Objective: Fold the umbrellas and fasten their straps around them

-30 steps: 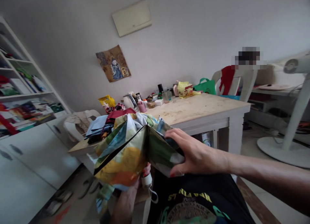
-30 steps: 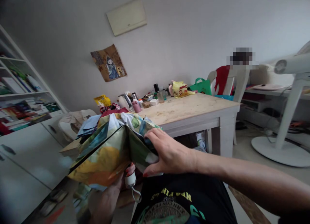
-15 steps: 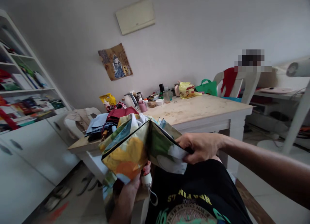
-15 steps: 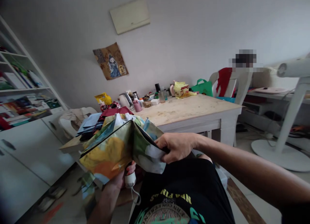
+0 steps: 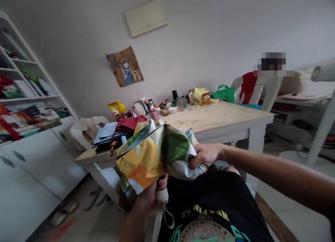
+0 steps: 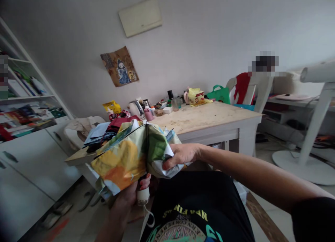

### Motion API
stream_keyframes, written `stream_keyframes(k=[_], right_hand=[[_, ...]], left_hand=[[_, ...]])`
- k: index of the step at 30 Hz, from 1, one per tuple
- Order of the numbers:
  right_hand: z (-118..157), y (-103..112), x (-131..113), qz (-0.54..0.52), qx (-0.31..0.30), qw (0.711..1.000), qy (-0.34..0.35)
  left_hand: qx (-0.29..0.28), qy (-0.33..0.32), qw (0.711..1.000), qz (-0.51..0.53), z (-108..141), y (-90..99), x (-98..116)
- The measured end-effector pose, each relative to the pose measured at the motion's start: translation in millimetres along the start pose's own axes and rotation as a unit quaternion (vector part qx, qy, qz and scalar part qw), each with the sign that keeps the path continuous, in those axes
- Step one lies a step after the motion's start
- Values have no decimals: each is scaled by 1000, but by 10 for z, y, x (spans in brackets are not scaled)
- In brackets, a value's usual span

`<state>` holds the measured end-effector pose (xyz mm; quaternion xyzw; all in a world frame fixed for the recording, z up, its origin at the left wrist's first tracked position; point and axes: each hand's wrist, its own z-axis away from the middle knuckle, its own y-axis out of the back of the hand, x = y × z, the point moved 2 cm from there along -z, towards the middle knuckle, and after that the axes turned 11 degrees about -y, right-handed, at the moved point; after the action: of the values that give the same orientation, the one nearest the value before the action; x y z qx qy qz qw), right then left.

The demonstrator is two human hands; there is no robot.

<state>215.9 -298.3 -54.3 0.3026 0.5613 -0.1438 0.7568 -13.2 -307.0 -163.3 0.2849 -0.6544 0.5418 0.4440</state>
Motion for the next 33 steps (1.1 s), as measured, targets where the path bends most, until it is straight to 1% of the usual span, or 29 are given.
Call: stream_keyframes(k=[2, 4, 6, 7, 9, 11, 12, 13, 15, 16, 17, 18, 20, 22, 24, 25, 26, 27, 28, 29, 30, 31, 32, 33], right_hand=[[-18, -4, -42, 30, -26, 999, 9], [-53, -7, -48, 92, -55, 994, 15], [-96, 20, -14, 136, -43, 990, 18], [-116, 44, 10, 129, -23, 991, 21], [-149, 85, 61, 61, 11, 998, 23], [-165, 90, 88, -18, 13, 1000, 18], [-164, 73, 89, -35, -5, 999, 10], [-152, 49, 82, -34, -36, 999, -3], [-90, 16, 52, -11, -109, 993, -38], [-41, 29, 31, 0, -130, 990, -49], [17, 69, 7, 14, -134, 989, -53], [80, 137, -18, 35, -121, 991, -49], [203, 332, -62, 108, -60, 992, -26], [290, 552, -80, 187, 23, 982, 5], [323, 745, -53, 200, 130, 971, 36], [323, 821, -18, 178, 201, 962, 48], [319, 881, 34, 142, 284, 947, 56], [316, 916, 100, 93, 373, 921, 56], [318, 923, 179, 35, 458, 887, 52], [320, 896, 266, -29, 525, 850, 42], [317, 834, 352, -90, 562, 822, 29], [303, 744, 433, -148, 566, 811, 10], [276, 632, 501, -198, 540, 818, -10], [238, 508, 551, -236, 494, 836, -28]], left_hand=[[5, 1, 1000, -6, 7, -12, 10], [14, 10, 1000, -14, 19, 0, 8], [25, 14, 1000, -12, 31, 16, 5], [29, 14, 999, -7, 34, 21, 5], [27, 21, 999, 9, 27, 18, 3], [17, 40, 999, 25, 6, 8, -5], [13, 48, 998, 32, -7, 6, -8], [13, 48, 998, 36, -20, 9, -8], [22, 34, 999, 33, -39, 27, 7], [27, 31, 999, 30, -43, 39, 20], [32, 31, 999, 29, -43, 50, 38], [34, 35, 998, 31, -40, 57, 58], [36, 37, 998, 46, -30, 57, 109], [38, 24, 997, 62, -23, 39, 159], [32, 24, 997, 67, -19, 7, 185], [26, 31, 997, 66, -18, -11, 189], [20, 42, 997, 65, -18, -29, 188], [17, 50, 996, 67, -17, -44, 187], [19, 51, 996, 75, -18, -57, 189], [27, 47, 995, 88, -19, -66, 192], [39, 41, 993, 103, -19, -73, 195], [54, 35, 991, 119, -18, -79, 198], [68, 30, 989, 131, -16, -84, 199], [81, 22, 987, 138, -13, -89, 199]])
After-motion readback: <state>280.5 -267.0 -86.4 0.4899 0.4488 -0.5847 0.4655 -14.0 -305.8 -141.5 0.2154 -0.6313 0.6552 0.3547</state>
